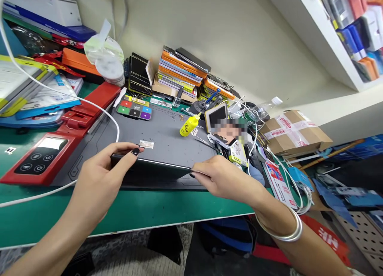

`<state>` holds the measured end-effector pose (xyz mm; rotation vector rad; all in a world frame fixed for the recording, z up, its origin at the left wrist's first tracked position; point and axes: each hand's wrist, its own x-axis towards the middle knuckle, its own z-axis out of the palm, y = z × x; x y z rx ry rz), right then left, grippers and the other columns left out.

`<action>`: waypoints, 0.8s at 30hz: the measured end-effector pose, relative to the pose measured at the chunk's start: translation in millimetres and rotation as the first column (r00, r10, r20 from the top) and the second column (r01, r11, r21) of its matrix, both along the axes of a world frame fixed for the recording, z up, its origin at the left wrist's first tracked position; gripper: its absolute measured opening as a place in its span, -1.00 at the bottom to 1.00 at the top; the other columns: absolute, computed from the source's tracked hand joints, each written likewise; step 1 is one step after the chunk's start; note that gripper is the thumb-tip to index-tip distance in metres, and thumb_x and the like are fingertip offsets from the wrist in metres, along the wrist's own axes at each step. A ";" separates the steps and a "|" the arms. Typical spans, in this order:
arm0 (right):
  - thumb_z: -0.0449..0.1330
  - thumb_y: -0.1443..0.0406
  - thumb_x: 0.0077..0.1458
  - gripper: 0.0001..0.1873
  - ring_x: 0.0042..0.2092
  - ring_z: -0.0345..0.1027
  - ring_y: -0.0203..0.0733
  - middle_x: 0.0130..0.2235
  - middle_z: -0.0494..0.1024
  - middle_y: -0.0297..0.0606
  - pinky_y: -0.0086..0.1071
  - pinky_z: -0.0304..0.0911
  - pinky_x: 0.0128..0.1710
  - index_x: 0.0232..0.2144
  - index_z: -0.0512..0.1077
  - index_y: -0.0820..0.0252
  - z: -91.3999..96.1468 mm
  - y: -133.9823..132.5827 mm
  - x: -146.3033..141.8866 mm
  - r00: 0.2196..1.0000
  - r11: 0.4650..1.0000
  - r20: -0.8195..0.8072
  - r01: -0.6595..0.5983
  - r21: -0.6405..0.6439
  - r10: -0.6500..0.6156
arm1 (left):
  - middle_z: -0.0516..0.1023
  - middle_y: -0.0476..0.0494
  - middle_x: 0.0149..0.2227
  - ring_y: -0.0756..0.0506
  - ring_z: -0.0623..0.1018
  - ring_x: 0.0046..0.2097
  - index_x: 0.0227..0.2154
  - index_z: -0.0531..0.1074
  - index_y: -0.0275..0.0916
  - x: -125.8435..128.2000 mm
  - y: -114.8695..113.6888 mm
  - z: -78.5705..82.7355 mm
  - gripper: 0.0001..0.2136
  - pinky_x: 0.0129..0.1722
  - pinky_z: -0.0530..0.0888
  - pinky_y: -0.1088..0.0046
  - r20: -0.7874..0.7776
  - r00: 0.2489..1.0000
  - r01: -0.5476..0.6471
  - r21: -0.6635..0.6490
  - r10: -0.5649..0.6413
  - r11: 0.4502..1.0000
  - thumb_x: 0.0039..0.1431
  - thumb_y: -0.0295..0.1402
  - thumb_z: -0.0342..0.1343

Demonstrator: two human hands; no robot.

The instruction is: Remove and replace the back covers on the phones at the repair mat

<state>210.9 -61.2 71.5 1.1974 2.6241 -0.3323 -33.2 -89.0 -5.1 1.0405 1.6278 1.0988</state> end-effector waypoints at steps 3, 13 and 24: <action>0.00 0.38 0.19 -0.69 -0.56 -0.16 -0.37 -0.62 0.05 -0.46 -0.39 -0.21 -0.49 -0.59 0.11 0.18 2.8 3.4 -2.0 1.000 0.999 -0.029 -0.002 -0.051 0.000 | 0.58 0.09 -0.31 0.03 0.42 -0.49 -0.25 0.52 0.02 6.5 1.1 -0.8 -0.75 -0.59 0.24 0.55 0.022 0.999 -0.032 0.018 0.032 0.999 0.00 -0.09 0.16; 0.05 0.43 0.10 -0.69 -0.57 -0.16 -0.39 -0.65 0.02 -0.49 -0.41 -0.19 -0.50 -0.63 0.10 0.18 -7.4 13.2 -1.7 0.995 0.987 -0.098 -0.006 -0.158 -0.010 | 0.62 0.14 -0.18 -0.08 0.51 0.00 -0.23 0.48 0.04 5.5 4.3 -0.7 -0.80 -0.07 0.40 0.46 0.066 0.998 -0.021 0.091 0.015 0.996 0.03 -0.20 0.18; 0.09 0.33 0.16 -0.77 -0.50 0.19 -0.35 -0.53 0.44 -0.34 -0.44 -0.07 -0.47 -0.54 0.33 0.22 -21.3 -7.0 0.8 0.998 0.998 0.011 0.064 -0.006 -0.064 | 0.51 -0.06 0.02 -0.24 0.44 0.10 -0.06 0.39 -0.11 6.0 -2.8 2.2 -0.72 0.10 0.36 0.13 -0.471 0.881 0.168 0.402 0.047 0.900 0.15 -0.28 0.06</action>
